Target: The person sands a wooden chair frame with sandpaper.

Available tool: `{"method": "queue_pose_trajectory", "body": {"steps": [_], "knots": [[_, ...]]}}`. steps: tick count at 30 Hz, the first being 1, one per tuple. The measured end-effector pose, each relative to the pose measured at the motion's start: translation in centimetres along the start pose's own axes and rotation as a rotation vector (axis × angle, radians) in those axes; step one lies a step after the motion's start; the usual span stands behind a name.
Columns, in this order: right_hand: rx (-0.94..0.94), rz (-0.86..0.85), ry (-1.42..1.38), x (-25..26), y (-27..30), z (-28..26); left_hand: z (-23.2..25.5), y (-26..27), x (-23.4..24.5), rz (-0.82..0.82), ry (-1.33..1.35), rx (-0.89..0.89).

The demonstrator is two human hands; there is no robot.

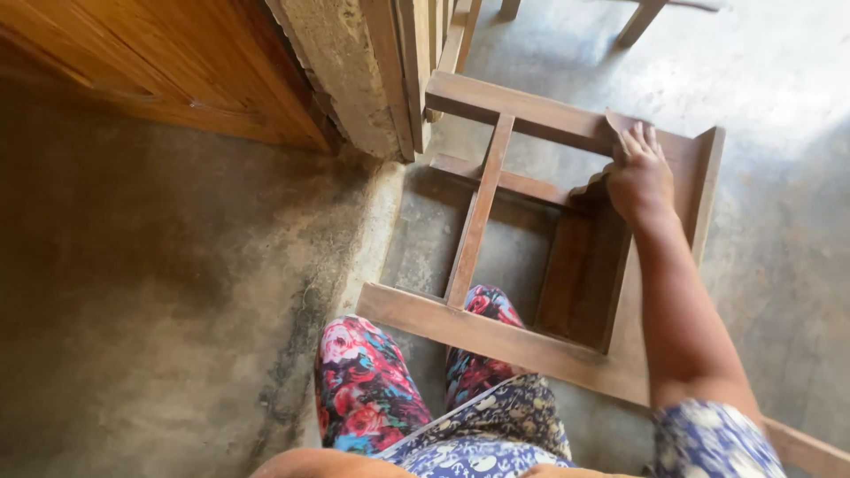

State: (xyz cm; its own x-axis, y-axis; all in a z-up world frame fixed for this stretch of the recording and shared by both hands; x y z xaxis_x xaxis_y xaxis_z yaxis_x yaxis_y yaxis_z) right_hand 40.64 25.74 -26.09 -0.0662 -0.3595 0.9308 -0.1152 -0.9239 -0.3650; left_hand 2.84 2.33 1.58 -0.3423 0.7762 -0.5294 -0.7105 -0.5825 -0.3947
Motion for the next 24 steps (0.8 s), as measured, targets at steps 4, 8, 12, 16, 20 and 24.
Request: {"method": "queue_pose_trajectory", "body": {"steps": [4, 8, 12, 16, 20, 24], "knots": [[0.099, 0.264, 0.359, -2.8, -6.8, -9.9, 2.6, 0.5, 6.0, -0.011, 0.06, 0.027], [0.137, -0.101, 0.15, -6.9, -14.1, -22.1, 7.9, -0.7, 10.4, 0.2, -0.077, -0.21], [0.208, -0.418, 0.085, 2.5, -10.7, -20.3, 2.1, 1.4, 19.0, 0.472, -0.56, 0.002], [0.208, 0.015, 0.212, 2.6, -1.5, -2.0, -3.8, 4.3, 25.7, 0.514, -1.148, 0.042], [-0.196, -0.33, 0.273, 1.4, 1.4, 4.6, -8.2, 5.2, 27.0, 0.425, -1.454, 0.272], [-0.142, 0.364, -0.151, -3.8, -5.2, -7.7, -7.6, 4.5, 27.2, 0.427, -1.545, 0.304]]}}
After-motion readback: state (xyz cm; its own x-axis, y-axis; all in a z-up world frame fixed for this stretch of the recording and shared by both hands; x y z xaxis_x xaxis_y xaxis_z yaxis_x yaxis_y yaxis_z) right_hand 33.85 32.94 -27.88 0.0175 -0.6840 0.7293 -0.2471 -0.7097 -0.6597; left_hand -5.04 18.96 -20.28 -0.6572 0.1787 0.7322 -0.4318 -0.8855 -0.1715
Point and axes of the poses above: each hand's wrist, its own y-axis away from the middle knuckle, its own x-axis out of the back of the hand, z = x × y, the point moved 4 cm from there along -y, towards the middle knuckle, and after that the axes turned 15 degrees about y, right-handed, at the moved point
